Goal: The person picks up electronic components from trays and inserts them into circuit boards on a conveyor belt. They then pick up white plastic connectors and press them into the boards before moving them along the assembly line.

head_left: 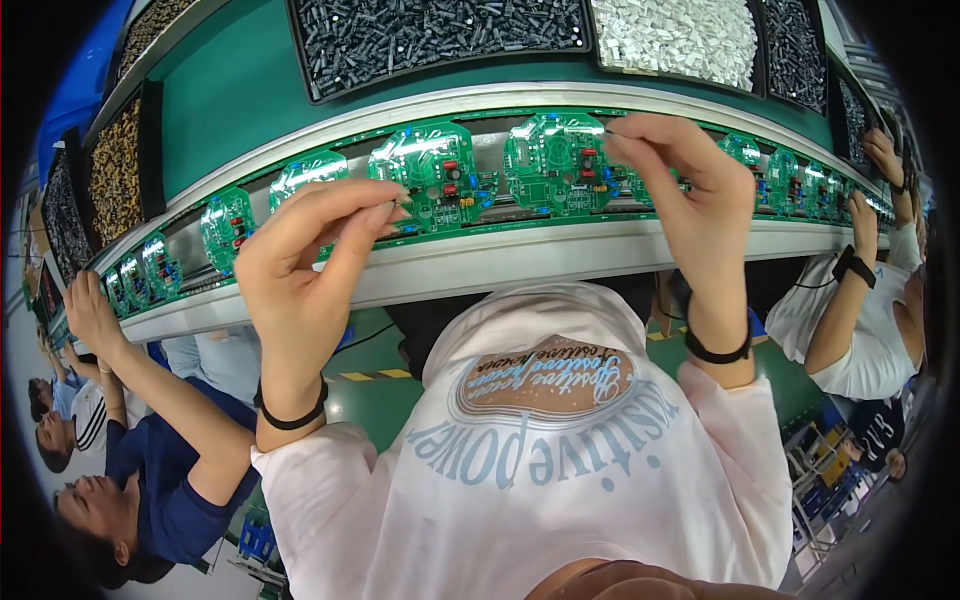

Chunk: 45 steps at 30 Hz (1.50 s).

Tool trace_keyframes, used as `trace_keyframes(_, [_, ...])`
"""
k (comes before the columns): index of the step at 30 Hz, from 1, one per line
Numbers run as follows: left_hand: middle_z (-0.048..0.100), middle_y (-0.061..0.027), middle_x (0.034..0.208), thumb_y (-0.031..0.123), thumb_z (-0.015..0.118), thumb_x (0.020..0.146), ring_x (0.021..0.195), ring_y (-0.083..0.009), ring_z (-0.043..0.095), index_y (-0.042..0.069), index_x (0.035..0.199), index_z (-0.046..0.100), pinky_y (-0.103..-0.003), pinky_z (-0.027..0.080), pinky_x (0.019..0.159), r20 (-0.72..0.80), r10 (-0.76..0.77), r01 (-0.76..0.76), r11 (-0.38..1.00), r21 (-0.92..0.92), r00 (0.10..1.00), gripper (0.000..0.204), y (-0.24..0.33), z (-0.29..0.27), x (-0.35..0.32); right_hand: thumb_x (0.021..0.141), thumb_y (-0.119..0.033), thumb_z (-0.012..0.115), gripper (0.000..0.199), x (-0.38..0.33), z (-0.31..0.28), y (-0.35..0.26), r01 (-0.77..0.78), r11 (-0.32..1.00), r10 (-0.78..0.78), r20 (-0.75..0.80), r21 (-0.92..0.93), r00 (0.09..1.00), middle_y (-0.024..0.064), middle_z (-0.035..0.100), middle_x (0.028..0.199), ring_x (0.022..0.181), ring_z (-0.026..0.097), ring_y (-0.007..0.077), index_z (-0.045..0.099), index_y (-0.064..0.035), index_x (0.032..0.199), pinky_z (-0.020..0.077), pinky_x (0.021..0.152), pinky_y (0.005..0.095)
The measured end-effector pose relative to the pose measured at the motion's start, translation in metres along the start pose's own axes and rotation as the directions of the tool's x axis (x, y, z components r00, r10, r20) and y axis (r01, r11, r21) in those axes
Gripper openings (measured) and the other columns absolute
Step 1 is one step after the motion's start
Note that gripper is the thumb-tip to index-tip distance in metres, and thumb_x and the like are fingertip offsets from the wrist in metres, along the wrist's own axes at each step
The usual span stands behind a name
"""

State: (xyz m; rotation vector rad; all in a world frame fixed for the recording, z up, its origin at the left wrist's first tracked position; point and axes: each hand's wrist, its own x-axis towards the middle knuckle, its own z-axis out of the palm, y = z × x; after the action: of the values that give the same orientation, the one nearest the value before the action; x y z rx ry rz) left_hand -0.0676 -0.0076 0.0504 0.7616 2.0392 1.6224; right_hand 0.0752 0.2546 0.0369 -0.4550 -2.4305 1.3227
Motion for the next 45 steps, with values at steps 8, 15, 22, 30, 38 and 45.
trace_keyframes(8, [0.076,-0.0080,0.099,-0.004,0.071,0.093,0.085,-0.0143,0.073,-0.002,0.105,0.075,-0.024,0.058,0.077,0.021,0.038,-0.042,0.964,0.263,0.999,0.013,0.005,-0.010,0.012,0.092,0.000,0.070,0.009,0.012,0.031,0.026,0.074,0.964,-0.068,0.032,-0.256,0.997,0.0071,0.070,0.101,0.085,0.067,0.0188,0.071,-0.0006,0.101,0.0534,0.076,0.0288])
trace_keyframes(15, [0.076,-0.0074,0.098,0.000,0.070,0.095,0.086,-0.0127,0.072,-0.003,0.108,0.075,-0.023,0.058,0.077,0.072,-0.066,0.047,0.970,0.239,0.995,0.013,0.002,-0.006,0.030,0.092,-0.003,0.071,0.008,0.013,0.037,0.034,0.085,0.962,-0.078,0.034,-0.261,0.996,0.0066,0.069,0.100,0.084,0.067,0.0201,0.070,-0.0010,0.100,0.0527,0.074,0.0291])
trace_keyframes(22, [0.075,-0.0114,0.098,0.002,0.066,0.100,0.090,-0.0142,0.073,-0.007,0.114,0.071,-0.025,0.060,0.080,0.231,-0.166,0.183,0.981,-0.058,0.959,0.018,-0.014,-0.008,0.051,0.092,-0.005,0.071,0.007,0.011,0.043,0.033,0.132,0.923,-0.131,0.027,-0.362,0.991,0.0059,0.069,0.099,0.080,0.068,0.0225,0.069,-0.0033,0.099,0.0532,0.069,0.0314])
trace_keyframes(30, [0.075,-0.0127,0.101,0.003,0.065,0.100,0.093,-0.0155,0.074,-0.007,0.109,0.071,-0.026,0.061,0.081,0.307,-0.215,0.262,0.957,-0.123,0.927,0.015,-0.019,-0.010,0.064,0.093,-0.010,0.072,0.008,0.010,0.044,0.028,0.196,0.830,-0.205,0.042,-0.522,0.978,0.0057,0.069,0.098,0.077,0.067,0.0272,0.069,-0.0073,0.100,0.0534,0.067,0.0337])
trace_keyframes(38, [0.072,-0.0044,0.097,0.005,0.072,0.091,0.079,-0.0221,0.072,0.004,0.097,0.072,-0.032,0.057,0.068,0.334,0.268,-0.420,0.706,0.570,0.904,0.006,-0.028,0.005,0.067,0.092,-0.009,0.073,0.014,0.010,0.037,0.018,0.142,0.876,-0.137,0.044,-0.460,0.990,0.0065,0.071,0.100,0.080,0.070,0.0251,0.071,-0.0084,0.106,0.0539,0.068,0.0317])
trace_keyframes(45, [0.066,-0.0015,0.102,0.011,0.074,0.088,0.074,-0.0270,0.067,0.007,0.092,0.071,-0.038,0.054,0.064,0.327,0.295,-0.440,0.585,0.682,0.898,0.006,-0.035,0.007,0.065,0.092,-0.006,0.073,0.018,0.003,-0.012,0.000,0.234,0.860,-0.173,0.172,-0.454,0.970,0.0079,0.074,0.102,0.084,0.071,0.0218,0.073,-0.0055,0.110,0.0536,0.071,0.0277])
